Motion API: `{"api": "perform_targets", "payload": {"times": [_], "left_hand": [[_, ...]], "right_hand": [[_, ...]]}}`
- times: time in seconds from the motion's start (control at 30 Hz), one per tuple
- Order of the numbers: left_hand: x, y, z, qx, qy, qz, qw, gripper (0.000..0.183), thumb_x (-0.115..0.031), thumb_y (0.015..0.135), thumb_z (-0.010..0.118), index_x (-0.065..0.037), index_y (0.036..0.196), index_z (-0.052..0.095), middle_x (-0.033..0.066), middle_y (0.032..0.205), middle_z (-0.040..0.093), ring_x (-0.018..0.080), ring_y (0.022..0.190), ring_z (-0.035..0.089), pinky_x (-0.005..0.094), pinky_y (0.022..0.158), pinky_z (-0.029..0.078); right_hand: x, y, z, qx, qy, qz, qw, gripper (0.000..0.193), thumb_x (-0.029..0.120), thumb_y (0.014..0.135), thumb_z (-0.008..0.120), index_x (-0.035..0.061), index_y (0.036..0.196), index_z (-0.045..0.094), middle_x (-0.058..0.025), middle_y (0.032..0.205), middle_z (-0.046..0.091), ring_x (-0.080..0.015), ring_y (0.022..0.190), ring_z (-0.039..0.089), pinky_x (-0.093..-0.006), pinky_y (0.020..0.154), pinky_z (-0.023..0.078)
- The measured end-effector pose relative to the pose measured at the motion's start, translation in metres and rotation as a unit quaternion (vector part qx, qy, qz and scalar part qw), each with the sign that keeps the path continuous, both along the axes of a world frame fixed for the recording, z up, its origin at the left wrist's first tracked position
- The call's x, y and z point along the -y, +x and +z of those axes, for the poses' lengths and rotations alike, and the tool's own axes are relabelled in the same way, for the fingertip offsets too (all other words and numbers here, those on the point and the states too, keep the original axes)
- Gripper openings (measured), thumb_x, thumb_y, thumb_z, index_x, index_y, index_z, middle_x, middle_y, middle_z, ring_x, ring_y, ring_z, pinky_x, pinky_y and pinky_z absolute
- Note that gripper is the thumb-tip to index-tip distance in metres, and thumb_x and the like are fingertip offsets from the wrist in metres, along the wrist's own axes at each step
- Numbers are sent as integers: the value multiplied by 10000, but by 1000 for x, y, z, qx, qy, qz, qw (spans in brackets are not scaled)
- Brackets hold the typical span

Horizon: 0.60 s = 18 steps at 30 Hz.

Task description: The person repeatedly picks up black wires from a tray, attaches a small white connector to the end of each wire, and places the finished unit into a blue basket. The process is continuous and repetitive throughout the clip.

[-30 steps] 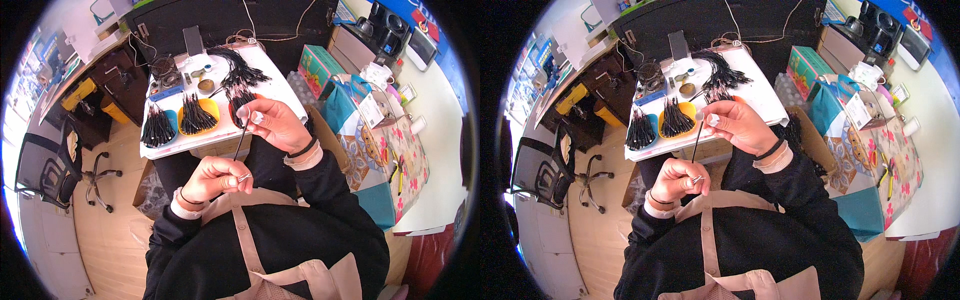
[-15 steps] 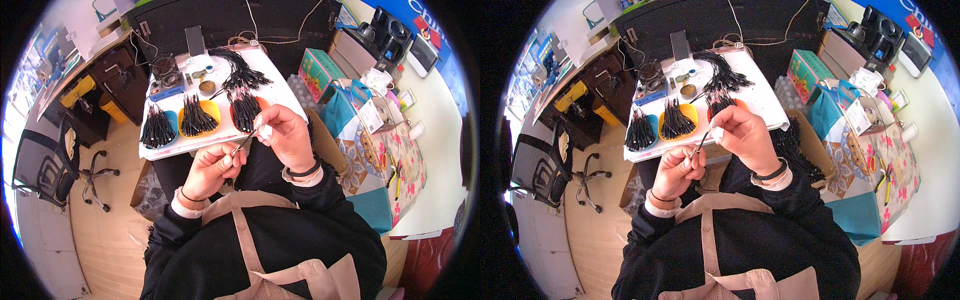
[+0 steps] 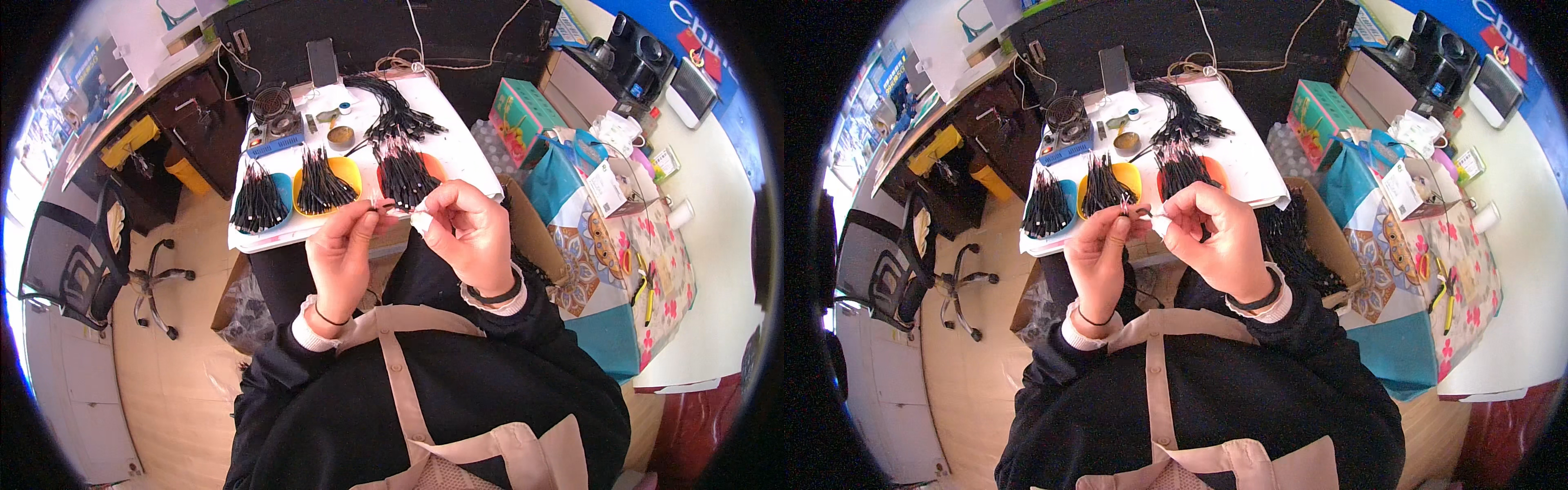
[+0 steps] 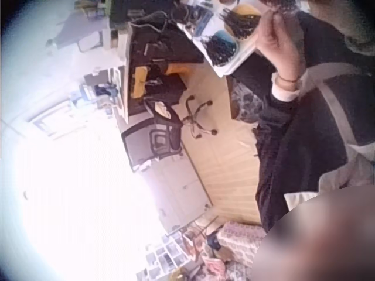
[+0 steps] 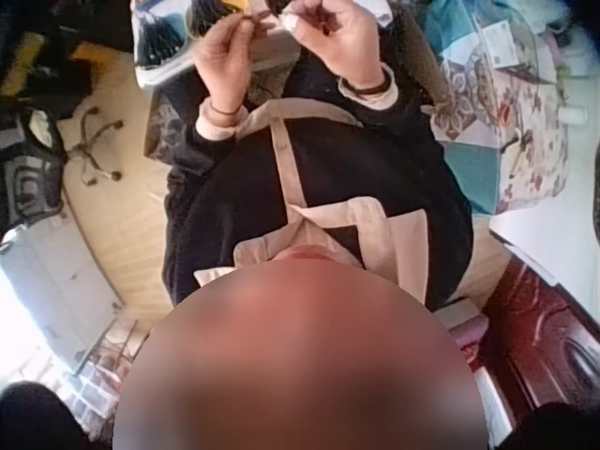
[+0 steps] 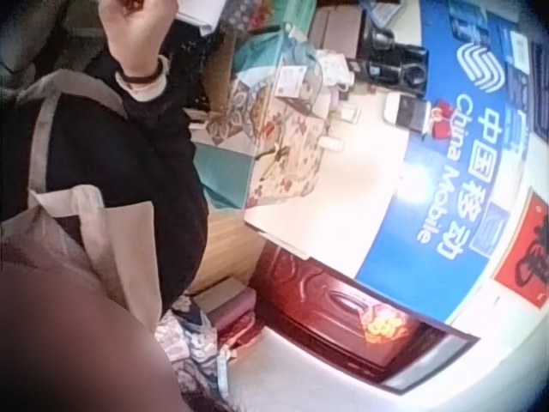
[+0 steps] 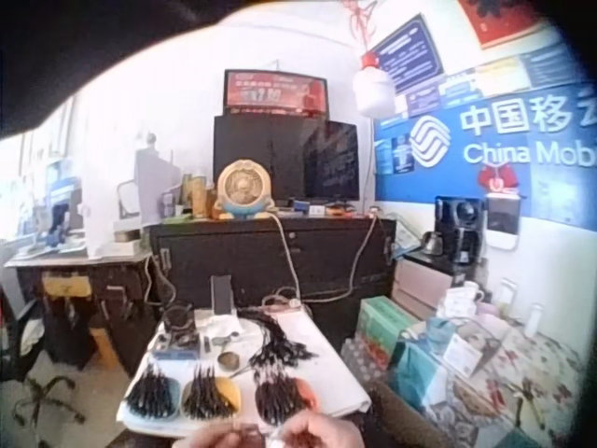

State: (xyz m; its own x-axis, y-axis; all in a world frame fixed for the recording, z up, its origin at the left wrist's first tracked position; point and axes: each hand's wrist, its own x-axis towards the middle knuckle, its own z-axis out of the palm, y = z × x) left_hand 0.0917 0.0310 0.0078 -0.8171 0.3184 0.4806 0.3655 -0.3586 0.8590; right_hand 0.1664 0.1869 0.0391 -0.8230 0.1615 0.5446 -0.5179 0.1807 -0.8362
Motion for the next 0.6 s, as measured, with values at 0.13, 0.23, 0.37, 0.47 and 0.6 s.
{"api": "perform_targets", "payload": {"times": [0.13,0.23,0.37,0.47,0.6], "left_hand": [[-2,4,3,-37,4,23,999,127,-28,951,549,50,1011,630,119,1005,700,129,895,651,266,829,520],[-1,8,5,20,61,1,998,125,-31,952,549,46,1005,632,123,1001,699,126,898,648,264,833,521],[1,14,5,64,4,-62,996,145,-3,945,546,60,1056,615,67,884,676,109,778,645,231,720,529],[3,15,4,142,35,-165,975,154,-41,963,530,39,1054,626,61,836,667,79,646,569,192,587,453],[8,11,4,197,33,-216,956,172,-81,978,520,23,1054,634,48,790,647,45,561,450,170,510,346]], "right_hand": [[3,2,1,-1,-8,-6,1000,118,21,874,655,-19,955,579,21,853,572,-4,712,483,-151,630,391],[6,0,3,22,14,-4,1000,125,30,876,657,-19,962,580,26,837,576,-3,701,482,-150,622,389],[14,-6,0,48,-42,28,998,106,41,878,656,-10,949,596,24,801,594,-5,671,507,-156,593,404],[12,-10,-3,42,-15,15,999,75,24,907,615,-15,971,601,-9,811,627,-32,674,589,-172,588,463],[9,-14,-9,58,-88,79,991,92,30,923,597,-27,995,590,-35,843,636,-60,679,610,-187,612,491]]}}
